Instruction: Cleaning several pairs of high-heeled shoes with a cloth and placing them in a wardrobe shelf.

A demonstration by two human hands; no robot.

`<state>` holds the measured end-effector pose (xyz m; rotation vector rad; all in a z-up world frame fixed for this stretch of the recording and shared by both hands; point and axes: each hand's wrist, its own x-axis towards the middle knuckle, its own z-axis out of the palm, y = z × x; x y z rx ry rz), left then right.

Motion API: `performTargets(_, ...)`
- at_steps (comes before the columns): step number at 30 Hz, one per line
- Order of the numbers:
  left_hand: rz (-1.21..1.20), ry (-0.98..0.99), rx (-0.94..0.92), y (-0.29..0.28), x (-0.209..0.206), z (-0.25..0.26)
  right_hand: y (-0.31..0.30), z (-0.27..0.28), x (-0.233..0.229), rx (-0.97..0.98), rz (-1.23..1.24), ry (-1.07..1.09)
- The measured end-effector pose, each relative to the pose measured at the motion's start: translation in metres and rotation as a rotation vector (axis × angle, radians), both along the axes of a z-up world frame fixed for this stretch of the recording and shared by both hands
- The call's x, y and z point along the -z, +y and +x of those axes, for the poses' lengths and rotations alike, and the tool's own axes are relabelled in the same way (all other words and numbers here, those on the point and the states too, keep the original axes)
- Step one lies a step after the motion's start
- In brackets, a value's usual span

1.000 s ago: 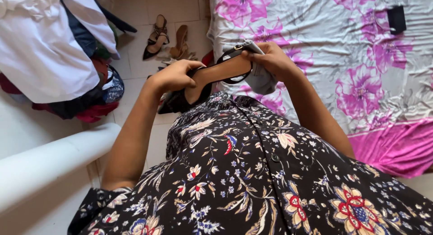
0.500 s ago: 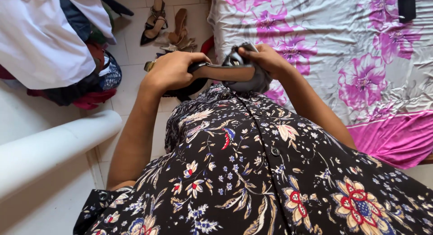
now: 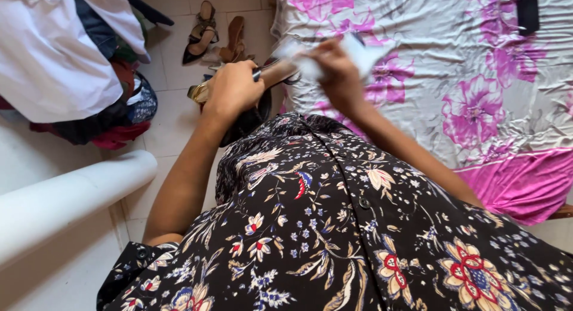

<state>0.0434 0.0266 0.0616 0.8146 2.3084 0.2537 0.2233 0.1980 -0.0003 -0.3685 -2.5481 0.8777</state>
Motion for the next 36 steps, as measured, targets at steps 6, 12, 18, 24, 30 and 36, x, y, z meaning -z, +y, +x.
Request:
performTargets(6,0.18,0.188,0.08,0.006,0.009,0.013,-0.011,-0.013,-0.006,-0.09,0.084,0.003)
performTargets(12,0.275,0.179,0.084,-0.01,0.003,0.021,0.032,-0.01,0.016,-0.257,-0.017,0.129)
performTargets(18,0.298,0.228,0.147,-0.031,-0.026,0.017,0.058,0.003,0.033,-0.174,-0.115,0.058)
performTargets(24,0.2,0.349,0.152,-0.02,0.003,0.03,0.007,-0.01,0.0,-0.184,0.039,-0.012)
performTargets(30,0.358,0.385,0.16,-0.032,0.002,0.03,0.022,-0.009,0.019,-0.129,0.188,0.029)
performTargets(36,0.45,0.298,0.063,-0.046,-0.002,0.028,0.028,-0.002,0.044,-0.074,-0.296,0.104)
